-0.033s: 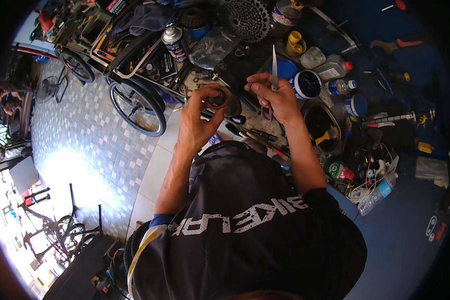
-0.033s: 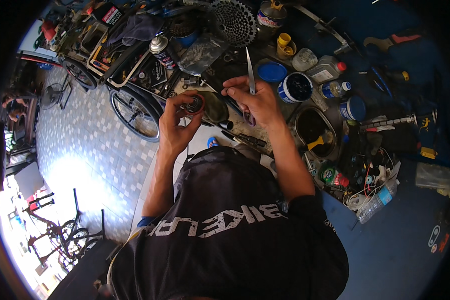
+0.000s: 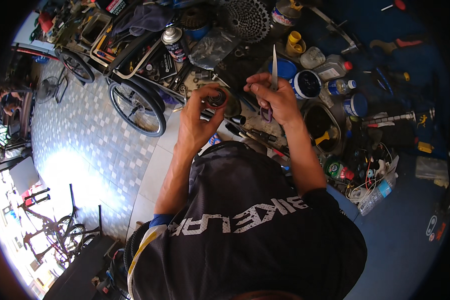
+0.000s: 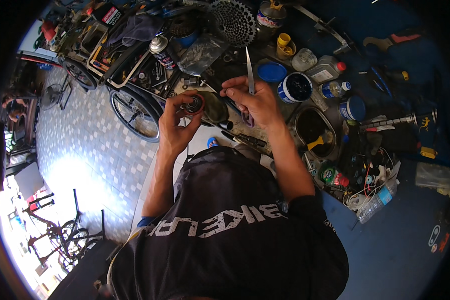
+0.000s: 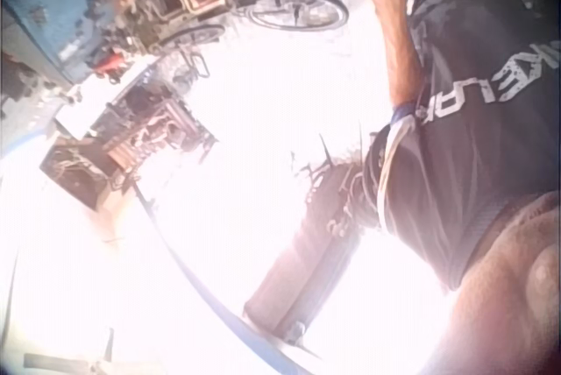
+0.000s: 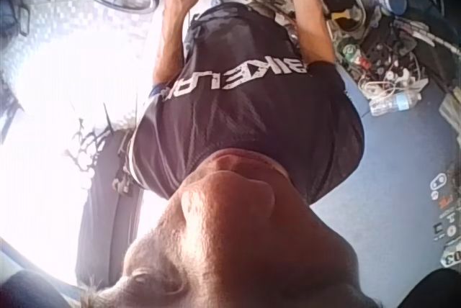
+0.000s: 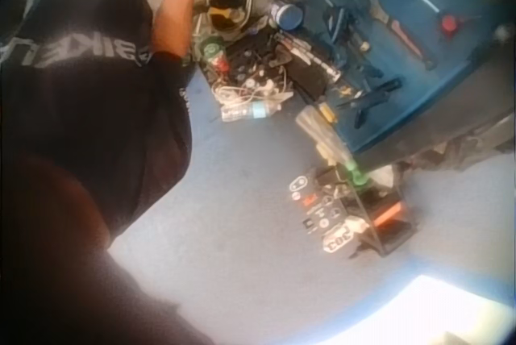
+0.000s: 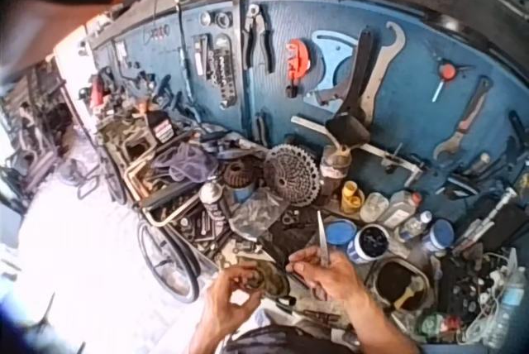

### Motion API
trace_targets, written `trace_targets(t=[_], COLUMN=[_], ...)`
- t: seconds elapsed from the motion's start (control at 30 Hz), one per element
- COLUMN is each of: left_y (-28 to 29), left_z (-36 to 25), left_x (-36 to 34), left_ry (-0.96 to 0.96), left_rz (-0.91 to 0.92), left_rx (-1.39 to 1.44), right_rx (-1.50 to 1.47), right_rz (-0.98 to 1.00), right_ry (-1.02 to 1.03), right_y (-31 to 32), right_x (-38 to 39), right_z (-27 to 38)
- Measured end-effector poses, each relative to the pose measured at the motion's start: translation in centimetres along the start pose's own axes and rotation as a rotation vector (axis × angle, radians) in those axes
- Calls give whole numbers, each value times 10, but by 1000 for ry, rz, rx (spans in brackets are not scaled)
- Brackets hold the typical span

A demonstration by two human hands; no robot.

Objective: The person disassembles a bicycle hub at a workbench, removes the dust seal and ball bearings, and uses a small tool to adjust or clean the internal components. The person handles the hub, seal, bearings, and a tool throughout the process.

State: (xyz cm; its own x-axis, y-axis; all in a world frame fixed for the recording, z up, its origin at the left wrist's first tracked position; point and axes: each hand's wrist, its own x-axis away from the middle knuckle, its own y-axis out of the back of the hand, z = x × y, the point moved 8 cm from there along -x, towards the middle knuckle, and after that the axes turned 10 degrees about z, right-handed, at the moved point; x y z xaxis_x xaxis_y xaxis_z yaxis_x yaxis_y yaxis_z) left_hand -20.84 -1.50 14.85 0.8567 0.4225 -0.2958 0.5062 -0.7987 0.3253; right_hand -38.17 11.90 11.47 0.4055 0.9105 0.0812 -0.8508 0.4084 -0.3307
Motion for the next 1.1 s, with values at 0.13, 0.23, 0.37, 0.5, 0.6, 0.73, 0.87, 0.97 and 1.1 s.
trace_targets(t=[0.13,0.23,0.37,0.5,0.6,0.73,0.87,0.97,1.1], left_y=[-1,2,2,1,0,-1,0,2,2], left_z=[-6,-6,-8,-13,-14,-17,-20,-25,-28], left_x=[-1,-6,-6,-6,-6,-7,-6,-6,-5], left_ry=[22,7,-15,-31,-40,-43,-47,-157,-152], left_rz=[33,51,54,40,29,30,31,45,30], left_rx=[20,-17,-53,12,77,86,47,-140,-173], right_rx=[-50,-43,102,294,293,349,424,513,643], right_rz=[51,82,80,78,86,72,73,87,79], right_ry=[58,73,97,193,151,137,115,126,201], right_y=[-12,-16,-28,-35,-38,-42,-49,-56,-62], right_x=[2,-4,-1,0,3,3,5,6,5], right_z=[9,14,25,33,34,35,43,50,57])
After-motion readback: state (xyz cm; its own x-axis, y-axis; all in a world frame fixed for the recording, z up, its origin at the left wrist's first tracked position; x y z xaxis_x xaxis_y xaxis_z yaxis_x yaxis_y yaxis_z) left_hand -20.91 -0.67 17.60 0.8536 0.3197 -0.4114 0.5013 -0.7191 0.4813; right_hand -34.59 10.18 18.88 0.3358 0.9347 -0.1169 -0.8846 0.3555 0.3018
